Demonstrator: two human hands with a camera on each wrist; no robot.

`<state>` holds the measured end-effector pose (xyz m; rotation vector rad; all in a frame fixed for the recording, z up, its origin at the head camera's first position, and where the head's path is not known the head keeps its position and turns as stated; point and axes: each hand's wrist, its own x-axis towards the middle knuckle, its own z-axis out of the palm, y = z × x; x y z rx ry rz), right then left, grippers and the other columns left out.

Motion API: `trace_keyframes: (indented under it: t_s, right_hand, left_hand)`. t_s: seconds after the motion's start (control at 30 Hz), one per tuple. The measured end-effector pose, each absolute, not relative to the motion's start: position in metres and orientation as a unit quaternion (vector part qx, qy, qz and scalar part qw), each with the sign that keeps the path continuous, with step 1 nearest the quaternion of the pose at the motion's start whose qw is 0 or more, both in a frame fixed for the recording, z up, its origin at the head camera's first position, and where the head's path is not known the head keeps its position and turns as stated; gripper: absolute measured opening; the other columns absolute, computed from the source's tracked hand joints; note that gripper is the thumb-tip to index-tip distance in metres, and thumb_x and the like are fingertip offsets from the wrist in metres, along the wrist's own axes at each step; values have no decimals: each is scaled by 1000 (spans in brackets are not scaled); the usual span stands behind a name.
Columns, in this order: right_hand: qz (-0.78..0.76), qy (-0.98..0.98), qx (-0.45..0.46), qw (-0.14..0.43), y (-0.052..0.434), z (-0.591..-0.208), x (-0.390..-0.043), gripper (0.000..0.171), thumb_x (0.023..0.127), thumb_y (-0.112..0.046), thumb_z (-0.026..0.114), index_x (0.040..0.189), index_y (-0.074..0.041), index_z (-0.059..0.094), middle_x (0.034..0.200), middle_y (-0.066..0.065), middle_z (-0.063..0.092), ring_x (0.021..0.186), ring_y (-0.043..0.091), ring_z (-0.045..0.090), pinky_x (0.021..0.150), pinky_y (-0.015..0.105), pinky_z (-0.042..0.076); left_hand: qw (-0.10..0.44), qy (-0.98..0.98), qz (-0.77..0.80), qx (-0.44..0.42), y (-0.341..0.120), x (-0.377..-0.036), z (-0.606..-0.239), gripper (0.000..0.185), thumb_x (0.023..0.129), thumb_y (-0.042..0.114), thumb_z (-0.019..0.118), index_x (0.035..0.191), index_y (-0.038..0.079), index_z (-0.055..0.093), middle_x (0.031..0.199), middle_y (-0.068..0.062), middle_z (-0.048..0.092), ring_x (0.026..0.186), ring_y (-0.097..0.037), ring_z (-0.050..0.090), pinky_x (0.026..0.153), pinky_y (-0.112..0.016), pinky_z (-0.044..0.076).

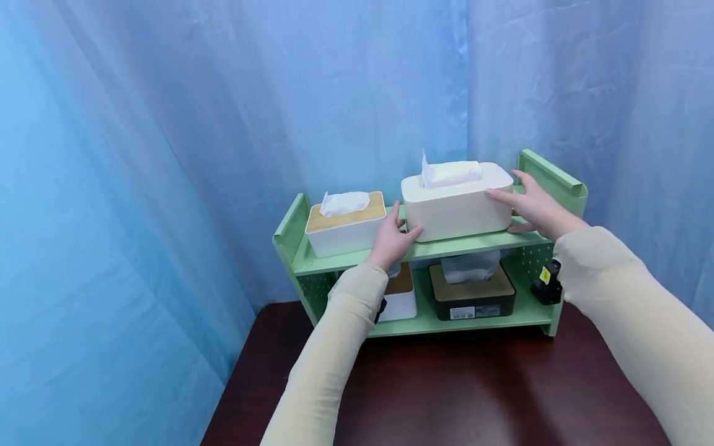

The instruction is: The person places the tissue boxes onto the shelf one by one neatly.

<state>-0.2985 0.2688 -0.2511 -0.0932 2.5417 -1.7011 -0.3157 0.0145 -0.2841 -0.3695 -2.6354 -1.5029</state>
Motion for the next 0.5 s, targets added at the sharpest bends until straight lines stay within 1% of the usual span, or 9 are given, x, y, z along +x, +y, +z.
trace_keyframes:
  t_s: [0.1,0.2,0.3,0.43,0.47,0.5]
  right_hand:
    - [-545,837,-22,30,266,-257,-299,107,88,-62,48,147,-11,-25,153,29,-13,138,51,14,97,58,39]
    - [-536,844,-15,9,267,-264,-298,109,85,-66,47,148,-5,-20,153,32,-6,137,50,19,98,55,40]
    - [-524,852,-11,-11,270,-272,-296,109,85,-67,46,149,-3,-16,153,33,3,136,48,24,98,50,43]
    - [-506,862,-12,-27,276,-281,-291,108,85,-66,45,150,-3,-14,150,35,14,129,46,40,95,44,47]
    - [-504,863,-13,-29,278,-282,-290,107,85,-66,46,150,-3,-13,149,36,16,124,42,47,93,42,49]
    - [-505,863,-14,-29,281,-283,-288,107,86,-65,46,150,-3,-13,149,36,17,117,36,56,91,38,51]
  left_hand:
    - [42,-861,-497,-105,14,-316,-288,75,92,19,62,152,11,18,152,-9,33,132,-24,45,103,-34,42]
    - [46,-856,-503,-108,14,-315,-290,72,93,17,61,151,9,21,152,-11,33,130,-25,47,103,-35,42]
    - [45,-844,-522,-111,14,-315,-294,69,93,16,60,151,8,24,149,-13,38,129,-27,49,102,-35,43]
    - [37,-823,-554,-123,14,-312,-301,64,94,14,58,150,9,27,145,-16,44,126,-28,51,101,-36,44]
    - [35,-817,-560,-129,15,-311,-302,63,94,14,57,150,9,28,145,-16,44,126,-29,51,101,-36,44]
    - [31,-812,-567,-136,15,-309,-303,63,94,14,56,149,9,28,145,-17,43,126,-29,51,101,-37,44]
